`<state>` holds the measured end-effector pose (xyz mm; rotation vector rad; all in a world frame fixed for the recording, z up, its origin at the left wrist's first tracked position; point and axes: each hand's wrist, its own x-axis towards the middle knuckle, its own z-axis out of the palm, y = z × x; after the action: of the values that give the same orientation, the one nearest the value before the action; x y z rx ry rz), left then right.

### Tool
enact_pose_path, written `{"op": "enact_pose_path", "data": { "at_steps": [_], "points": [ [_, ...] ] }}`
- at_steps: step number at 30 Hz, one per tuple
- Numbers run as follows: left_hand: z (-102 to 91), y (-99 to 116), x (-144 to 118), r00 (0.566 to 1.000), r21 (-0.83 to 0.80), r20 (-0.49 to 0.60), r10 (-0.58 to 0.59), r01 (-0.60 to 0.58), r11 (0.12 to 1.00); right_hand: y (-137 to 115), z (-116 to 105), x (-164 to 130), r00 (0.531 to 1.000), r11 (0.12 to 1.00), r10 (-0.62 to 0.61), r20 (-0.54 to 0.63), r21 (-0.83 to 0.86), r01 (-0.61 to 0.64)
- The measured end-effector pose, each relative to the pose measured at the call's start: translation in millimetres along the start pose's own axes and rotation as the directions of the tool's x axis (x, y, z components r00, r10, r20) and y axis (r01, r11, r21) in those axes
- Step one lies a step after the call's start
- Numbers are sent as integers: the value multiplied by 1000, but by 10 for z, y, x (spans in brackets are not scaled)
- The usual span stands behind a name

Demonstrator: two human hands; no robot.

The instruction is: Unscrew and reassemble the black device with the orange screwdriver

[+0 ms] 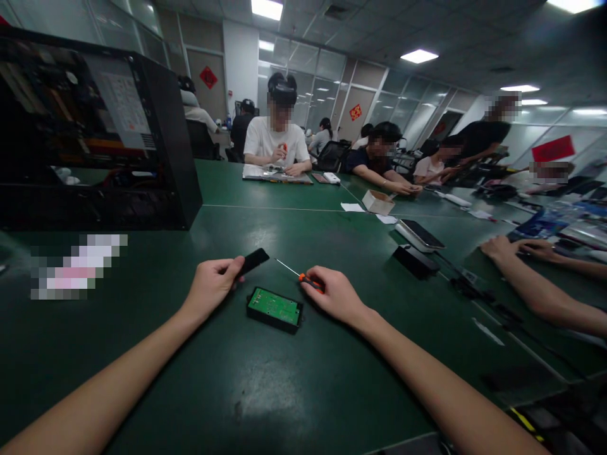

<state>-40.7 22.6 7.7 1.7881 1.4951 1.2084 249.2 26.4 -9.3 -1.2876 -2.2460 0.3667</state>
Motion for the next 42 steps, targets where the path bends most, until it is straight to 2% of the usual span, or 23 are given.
{"op": "enact_pose_path", "data": {
  "at_steps": [2, 4, 9, 15, 18, 21, 24, 26, 30, 36, 42],
  "points": [
    [-22, -14, 25, 993, 47, 58, -104, 102, 994, 0, 2, 5, 1000, 998, 26, -4, -63, -26],
    [-32, -10, 34, 989, 106, 89, -115, 106, 989, -9, 5, 1, 999, 991, 40, -2, -126, -40],
    [-29, -16, 42, 993, 268, 76, 96, -113, 957, -60, 20, -21, 999, 982, 54, 1, -182, -53],
    [-15, -90, 39, 967, 377, 171, 187, -240, 894, -92, 10, -8, 999, 977, 40, -28, -206, -45],
    [-6, -99, 30, 964, 419, 189, 188, -252, 872, -135, -10, -9, 992, 990, -65, -107, -134, 50],
    [13, -86, 32, 968, 451, 202, 152, -230, 863, -260, 0, -44, 964, 980, -190, -188, 21, 197],
    [38, -74, 38, 975, 481, 189, 121, -199, 854, -444, 70, -111, 934, 942, -293, -204, 103, 318],
    [45, -76, 36, 975, 477, 184, 120, -196, 857, -556, 141, -162, 929, 930, -328, -170, 113, 349],
    [37, -107, 12, 968, 413, 193, 157, -226, 882, -652, 269, -243, 948, 944, -300, -105, 112, 311],
    [42, -131, 8, 971, 305, 84, 226, -241, 921, -648, 304, -271, 967, 963, -251, -44, 90, 254],
    [65, -91, 24, 991, 111, 33, 128, -131, 985, -682, 305, -270, 967, 962, -255, -15, 98, 255]
  ]
}}
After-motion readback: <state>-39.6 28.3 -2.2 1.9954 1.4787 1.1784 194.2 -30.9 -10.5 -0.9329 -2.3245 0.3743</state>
